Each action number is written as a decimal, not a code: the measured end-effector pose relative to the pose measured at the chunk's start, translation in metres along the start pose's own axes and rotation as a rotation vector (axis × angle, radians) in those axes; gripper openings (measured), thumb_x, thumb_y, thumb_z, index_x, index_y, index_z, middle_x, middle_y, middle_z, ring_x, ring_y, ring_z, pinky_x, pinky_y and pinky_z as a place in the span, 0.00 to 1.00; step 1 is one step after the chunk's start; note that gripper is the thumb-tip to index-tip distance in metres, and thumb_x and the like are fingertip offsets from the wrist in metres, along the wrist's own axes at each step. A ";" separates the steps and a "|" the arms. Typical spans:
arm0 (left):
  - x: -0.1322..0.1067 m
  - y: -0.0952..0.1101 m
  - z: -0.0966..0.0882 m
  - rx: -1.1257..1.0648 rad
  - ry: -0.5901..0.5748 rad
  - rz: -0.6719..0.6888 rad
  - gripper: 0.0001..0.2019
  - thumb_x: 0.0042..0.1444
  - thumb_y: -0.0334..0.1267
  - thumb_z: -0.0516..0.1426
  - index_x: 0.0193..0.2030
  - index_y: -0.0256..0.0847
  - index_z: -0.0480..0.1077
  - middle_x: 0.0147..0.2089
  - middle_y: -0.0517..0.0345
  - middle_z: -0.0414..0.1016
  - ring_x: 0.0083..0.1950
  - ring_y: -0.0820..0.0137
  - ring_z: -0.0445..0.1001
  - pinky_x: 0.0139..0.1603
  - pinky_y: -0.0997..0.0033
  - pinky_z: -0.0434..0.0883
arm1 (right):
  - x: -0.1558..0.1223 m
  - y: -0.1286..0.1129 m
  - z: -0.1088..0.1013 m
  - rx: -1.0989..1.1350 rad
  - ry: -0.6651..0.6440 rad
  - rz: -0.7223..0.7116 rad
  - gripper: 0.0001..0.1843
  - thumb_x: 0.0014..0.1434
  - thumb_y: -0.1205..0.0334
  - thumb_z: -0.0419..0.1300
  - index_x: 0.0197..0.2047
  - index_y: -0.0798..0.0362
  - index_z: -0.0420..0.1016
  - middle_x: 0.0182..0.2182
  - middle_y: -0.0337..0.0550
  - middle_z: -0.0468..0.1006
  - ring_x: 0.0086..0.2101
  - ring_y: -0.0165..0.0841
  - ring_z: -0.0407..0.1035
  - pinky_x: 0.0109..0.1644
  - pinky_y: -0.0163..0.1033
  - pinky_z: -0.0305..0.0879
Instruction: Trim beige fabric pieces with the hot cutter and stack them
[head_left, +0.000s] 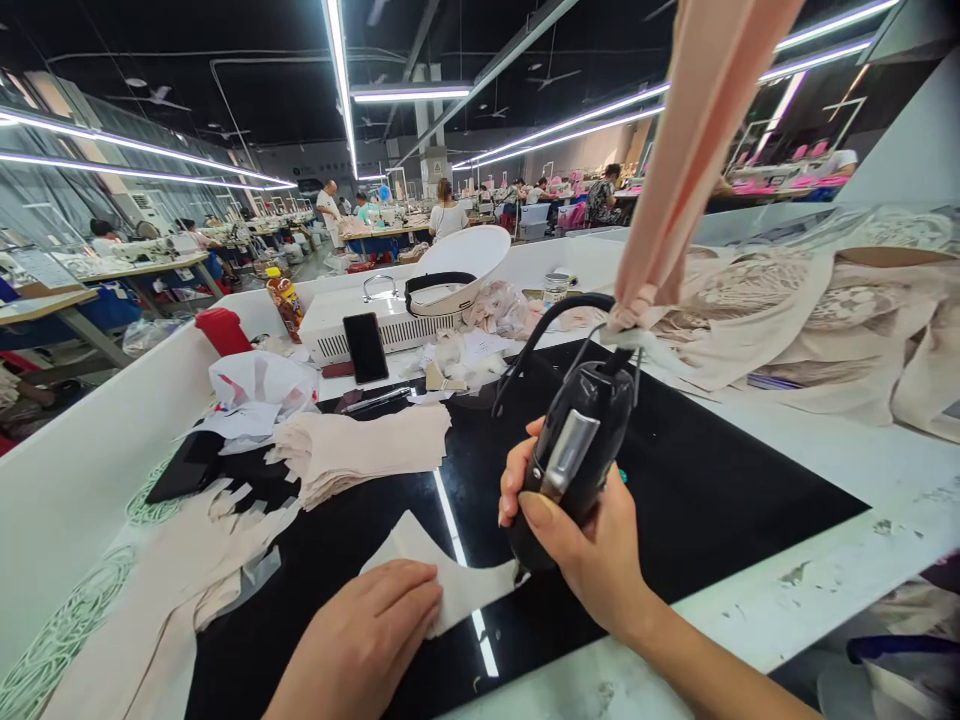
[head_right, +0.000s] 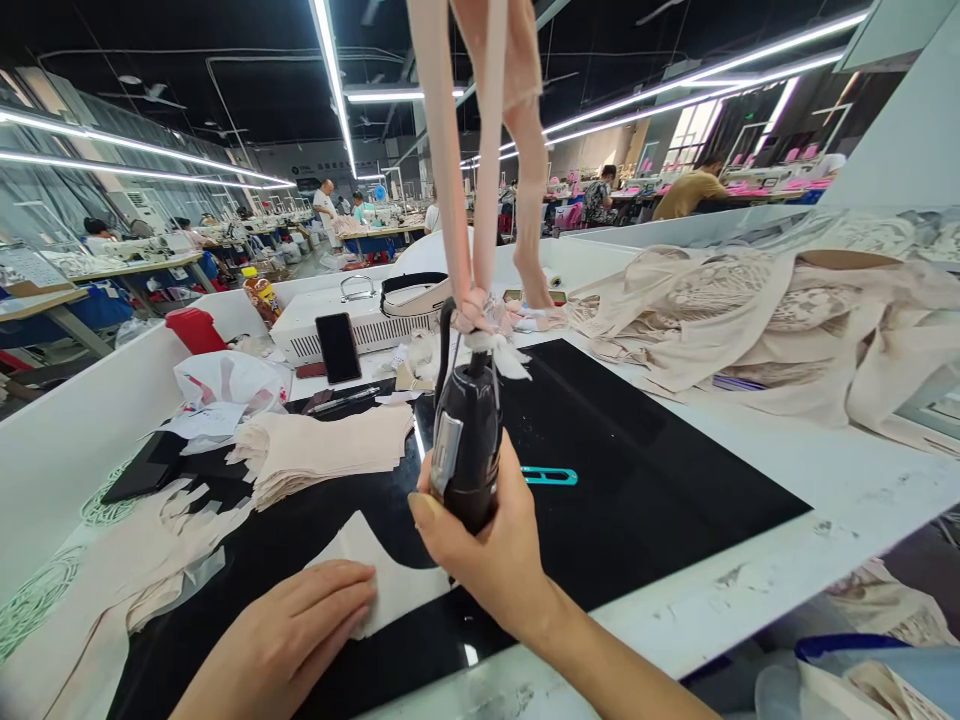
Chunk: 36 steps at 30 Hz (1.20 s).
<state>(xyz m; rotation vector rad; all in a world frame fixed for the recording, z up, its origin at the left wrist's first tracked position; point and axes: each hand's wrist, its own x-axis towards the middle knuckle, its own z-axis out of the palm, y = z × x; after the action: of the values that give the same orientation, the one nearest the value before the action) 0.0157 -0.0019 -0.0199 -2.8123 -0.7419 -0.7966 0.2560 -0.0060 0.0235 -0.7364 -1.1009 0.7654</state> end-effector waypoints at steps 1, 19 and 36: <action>-0.002 -0.004 -0.003 0.023 -0.009 0.010 0.18 0.82 0.37 0.45 0.50 0.41 0.77 0.49 0.55 0.86 0.47 0.70 0.87 0.51 0.74 0.83 | 0.004 0.003 -0.002 -0.009 0.011 0.000 0.15 0.61 0.59 0.72 0.46 0.45 0.70 0.31 0.35 0.78 0.25 0.30 0.71 0.28 0.37 0.74; 0.044 -0.008 0.000 -0.319 -0.456 -0.264 0.15 0.63 0.26 0.67 0.52 0.44 0.73 0.60 0.51 0.80 0.62 0.57 0.79 0.64 0.58 0.78 | 0.023 0.010 0.011 -0.014 0.040 0.033 0.16 0.58 0.58 0.71 0.44 0.46 0.68 0.29 0.33 0.75 0.24 0.31 0.70 0.29 0.39 0.72; 0.062 -0.029 0.013 -0.470 -0.683 -0.271 0.28 0.54 0.50 0.76 0.58 0.47 0.75 0.67 0.47 0.76 0.81 0.45 0.55 0.80 0.24 0.41 | 0.021 0.011 0.029 0.033 -0.006 0.057 0.14 0.56 0.61 0.69 0.38 0.46 0.65 0.30 0.32 0.73 0.26 0.30 0.68 0.31 0.37 0.71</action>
<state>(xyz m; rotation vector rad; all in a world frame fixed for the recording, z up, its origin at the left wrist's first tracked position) 0.0533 0.0527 0.0013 -3.4991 -1.1702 0.0191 0.2326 0.0213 0.0333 -0.7407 -1.0746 0.8323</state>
